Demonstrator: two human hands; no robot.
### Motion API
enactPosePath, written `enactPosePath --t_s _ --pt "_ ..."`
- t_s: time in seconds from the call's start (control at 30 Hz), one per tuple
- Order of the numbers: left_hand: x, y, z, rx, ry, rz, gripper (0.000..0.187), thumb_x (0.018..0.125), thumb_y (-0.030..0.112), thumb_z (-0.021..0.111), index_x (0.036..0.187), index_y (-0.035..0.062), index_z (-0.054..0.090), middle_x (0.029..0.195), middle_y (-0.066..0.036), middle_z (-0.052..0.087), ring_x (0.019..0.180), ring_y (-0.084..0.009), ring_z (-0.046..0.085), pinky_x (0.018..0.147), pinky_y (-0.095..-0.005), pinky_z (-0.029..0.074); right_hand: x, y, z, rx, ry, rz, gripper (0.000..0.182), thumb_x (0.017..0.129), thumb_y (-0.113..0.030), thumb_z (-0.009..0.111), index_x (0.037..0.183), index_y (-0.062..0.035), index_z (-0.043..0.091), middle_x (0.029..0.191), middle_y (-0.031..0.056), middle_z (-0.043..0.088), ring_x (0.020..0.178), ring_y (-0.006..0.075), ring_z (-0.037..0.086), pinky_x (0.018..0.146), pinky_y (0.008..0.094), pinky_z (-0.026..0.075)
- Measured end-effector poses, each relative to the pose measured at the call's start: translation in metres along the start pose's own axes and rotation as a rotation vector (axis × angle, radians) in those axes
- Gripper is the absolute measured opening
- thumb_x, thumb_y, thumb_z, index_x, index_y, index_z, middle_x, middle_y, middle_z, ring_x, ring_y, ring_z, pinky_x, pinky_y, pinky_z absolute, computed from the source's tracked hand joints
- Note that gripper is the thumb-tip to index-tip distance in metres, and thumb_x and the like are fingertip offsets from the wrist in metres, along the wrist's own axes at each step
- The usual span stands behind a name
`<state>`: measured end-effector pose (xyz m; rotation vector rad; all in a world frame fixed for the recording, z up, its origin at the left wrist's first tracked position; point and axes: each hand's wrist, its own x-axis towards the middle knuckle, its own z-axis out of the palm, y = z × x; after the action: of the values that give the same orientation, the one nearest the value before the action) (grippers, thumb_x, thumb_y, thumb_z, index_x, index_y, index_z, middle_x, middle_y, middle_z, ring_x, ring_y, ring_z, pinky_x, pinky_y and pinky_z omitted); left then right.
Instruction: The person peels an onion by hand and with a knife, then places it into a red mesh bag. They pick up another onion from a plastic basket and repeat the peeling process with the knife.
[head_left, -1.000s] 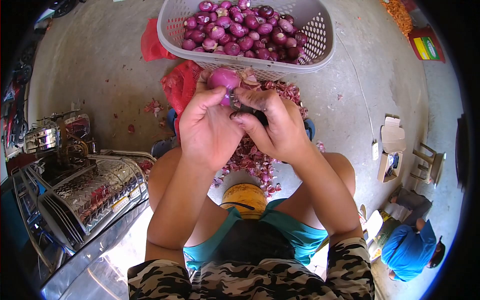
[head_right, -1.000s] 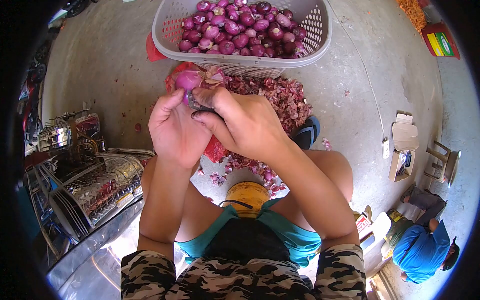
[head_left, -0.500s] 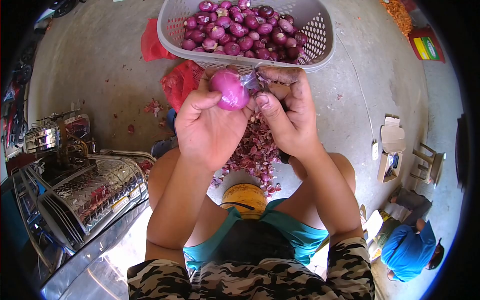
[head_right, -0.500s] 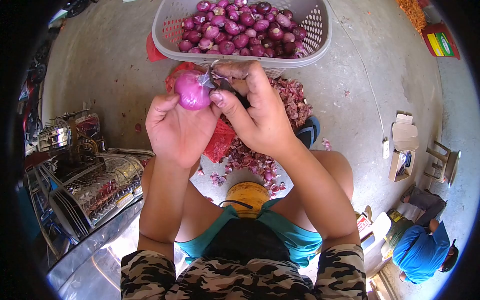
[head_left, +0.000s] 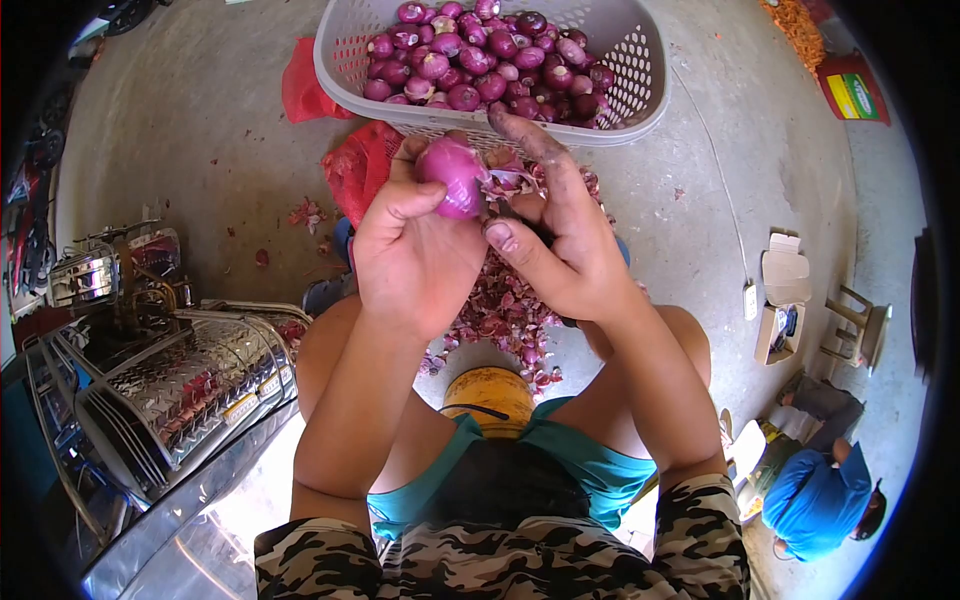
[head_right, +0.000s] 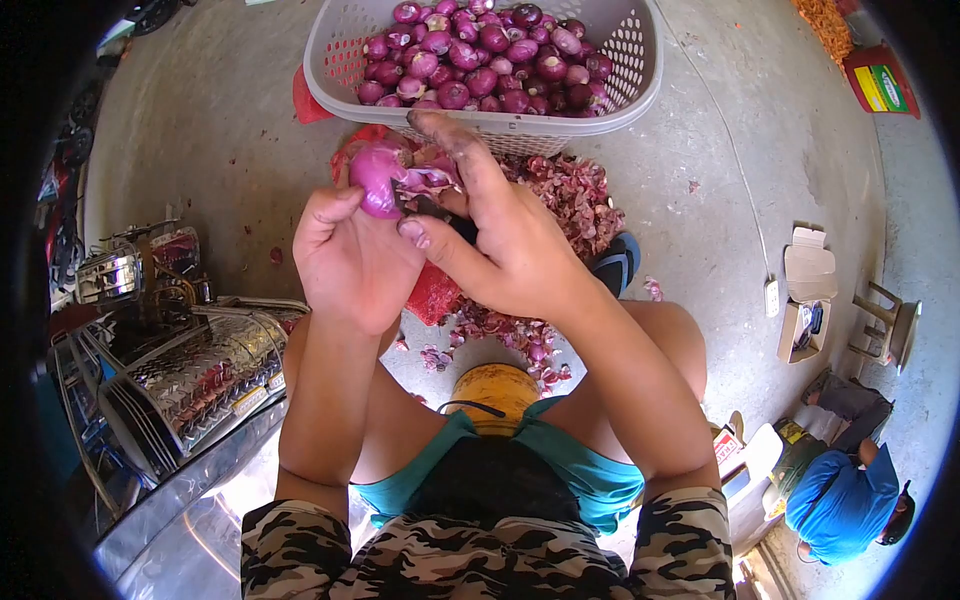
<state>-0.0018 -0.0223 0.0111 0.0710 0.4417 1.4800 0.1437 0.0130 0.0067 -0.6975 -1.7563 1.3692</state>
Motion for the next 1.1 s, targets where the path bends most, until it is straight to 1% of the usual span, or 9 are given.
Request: enactPosePath --t_s 0.13,0.23,0.3,0.47,0.57,0.63,0.73,0.83,1.1 --pt "0.001 0.001 -0.006 0.0 -0.031 -0.011 0.037 0.076 0.007 0.051 0.113 0.0132 0.048 0.114 -0.004 0.053 0.112 -0.0211 0.047 0.101 -0.0416 0.033 0.001 0.0 0.001 -0.046 0.017 0.003 0.053 0.088 -0.011 0.058 0.132 0.0036 0.034 0.132 0.0201 0.045 0.115 0.0273 0.054 0.089 0.0336 0.047" --pt "0.001 0.0 -0.005 -0.013 -0.041 -0.004 0.037 0.076 0.007 0.051 0.113 0.0135 0.049 0.116 -0.005 0.053 0.114 -0.0211 0.046 0.102 -0.0412 0.033 0.0 0.01 0.004 0.095 0.032 -0.013 0.05 0.087 -0.012 0.06 0.129 0.0035 0.038 0.122 0.0189 0.053 0.111 0.0258 0.057 0.088 0.0322 0.047" --pt "0.0 0.0 -0.005 -0.032 -0.06 -0.003 0.038 0.075 0.007 0.05 0.113 0.0135 0.049 0.117 -0.005 0.052 0.115 -0.0214 0.046 0.102 -0.041 0.032 -0.002 0.006 -0.001 0.009 -0.029 0.065 0.049 0.087 -0.012 0.06 0.128 0.0036 0.038 0.114 0.0174 0.057 0.106 0.0239 0.059 0.087 0.0319 0.047" --pt "-0.006 -0.004 -0.002 -0.095 -0.02 -0.066 0.046 0.075 0.012 0.047 0.121 0.0127 0.047 0.121 -0.006 0.051 0.118 -0.0226 0.044 0.102 -0.0419 0.033 -0.003 0.005 -0.001 0.013 -0.046 0.018 0.043 0.087 -0.014 0.061 0.121 0.0042 0.042 0.101 0.0153 0.06 0.096 0.0222 0.061 0.084 0.0326 0.047" --pt "-0.007 -0.003 -0.004 -0.071 -0.075 -0.091 0.05 0.074 0.013 0.045 0.125 0.0117 0.044 0.122 -0.007 0.05 0.118 -0.0231 0.044 0.102 -0.0424 0.033 0.0 0.005 0.0 0.052 -0.058 -0.029 0.043 0.087 -0.014 0.061 0.121 0.0035 0.04 0.108 0.0143 0.055 0.102 0.0212 0.056 0.088 0.0339 0.043" --pt "-0.006 -0.003 -0.004 -0.051 -0.101 -0.103 0.051 0.074 0.014 0.045 0.125 0.011 0.044 0.122 -0.007 0.051 0.117 -0.0233 0.045 0.101 -0.0424 0.033 0.002 -0.009 -0.008 0.059 -0.15 0.092 0.047 0.088 -0.013 0.061 0.125 0.0027 0.037 0.124 0.0129 0.045 0.116 0.0188 0.045 0.099 0.035 0.037" --pt "-0.006 -0.002 -0.005 -0.058 -0.09 -0.12 0.049 0.073 0.013 0.046 0.122 0.0103 0.045 0.12 -0.007 0.052 0.115 -0.0235 0.046 0.1 -0.0417 0.034 0.001 -0.005 -0.01 0.072 -0.168 0.106 0.046 0.088 -0.012 0.061 0.124 0.0021 0.036 0.122 0.0135 0.046 0.111 0.0187 0.048 0.096 0.0341 0.039" --pt "-0.006 -0.004 -0.009 -0.057 -0.08 -0.114 0.044 0.072 0.013 0.047 0.116 0.0102 0.047 0.116 -0.007 0.053 0.113 -0.0237 0.047 0.099 -0.0409 0.035 0.001 -0.002 -0.008 -0.089 -0.103 -0.018 0.04 0.087 -0.015 0.061 0.117 -0.0002 0.039 0.109 0.0171 0.059 0.096 0.0294 0.062 0.08 0.0362 0.048" --pt "-0.004 0.0 -0.014 -0.098 -0.05 -0.145 0.036 0.07 0.011 0.049 0.106 0.0089 0.053 0.109 -0.008 0.056 0.109 -0.023 0.05 0.098 -0.0394 0.036 0.004 -0.005 -0.012 -0.157 -0.142 -0.019 0.031 0.088 -0.014 0.059 0.11 -0.0017 0.041 0.104 0.0175 0.062 0.091 0.0352 0.063 0.073 0.0373 0.049"
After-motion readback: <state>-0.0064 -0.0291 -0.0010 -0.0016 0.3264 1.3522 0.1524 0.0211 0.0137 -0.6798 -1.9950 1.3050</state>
